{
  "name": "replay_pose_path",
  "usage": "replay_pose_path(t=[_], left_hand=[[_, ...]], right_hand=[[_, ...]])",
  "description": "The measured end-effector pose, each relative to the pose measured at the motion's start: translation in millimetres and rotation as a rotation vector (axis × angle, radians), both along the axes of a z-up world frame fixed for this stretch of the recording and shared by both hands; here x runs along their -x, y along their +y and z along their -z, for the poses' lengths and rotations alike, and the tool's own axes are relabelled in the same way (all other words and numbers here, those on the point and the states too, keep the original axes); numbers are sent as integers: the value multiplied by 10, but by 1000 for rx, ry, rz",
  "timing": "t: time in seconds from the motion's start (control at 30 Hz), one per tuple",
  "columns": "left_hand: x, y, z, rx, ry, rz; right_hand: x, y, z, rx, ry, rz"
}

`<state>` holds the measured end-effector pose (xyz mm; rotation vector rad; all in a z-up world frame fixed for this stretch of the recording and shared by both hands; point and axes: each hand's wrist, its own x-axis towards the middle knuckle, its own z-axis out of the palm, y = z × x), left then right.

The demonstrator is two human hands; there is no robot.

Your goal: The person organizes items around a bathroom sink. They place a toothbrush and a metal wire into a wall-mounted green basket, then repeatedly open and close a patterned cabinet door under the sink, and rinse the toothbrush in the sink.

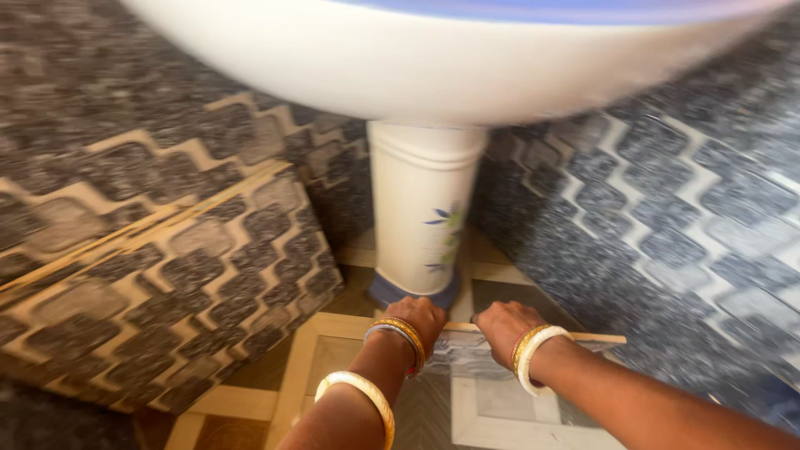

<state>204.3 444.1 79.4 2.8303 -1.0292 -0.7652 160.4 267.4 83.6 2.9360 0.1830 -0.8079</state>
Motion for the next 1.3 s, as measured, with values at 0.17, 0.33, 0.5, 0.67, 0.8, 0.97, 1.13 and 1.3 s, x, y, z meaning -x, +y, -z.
replay_pose_path(t=[0.17, 0.33, 0.5, 0.67, 0.8, 0.97, 1.13, 1.3], left_hand=[[-50, 861, -29, -8, 14, -80], [-16, 1661, -1, -58, 65, -218], [105, 2416, 184, 44, 9, -380], [112, 2995, 326, 5, 18, -453], [148, 3403, 376, 48, 7, -499], [125, 3795, 409, -13, 74, -587], [85, 4152, 480, 23, -9, -654], [65, 4459, 600, 61, -31, -753]], right_hand=[[-243, 854, -39, -26, -7, -116], [-448, 1655, -23, -29, 40, -217], [-562, 2373, 106, -70, 31, -351], [-708, 2954, 267, -65, 10, -477], [-807, 3379, 376, -78, -18, -542], [-955, 3809, 496, -29, -20, -649], [-1109, 4206, 510, -68, -45, -712], [-1190, 4530, 536, -60, -62, -742]])
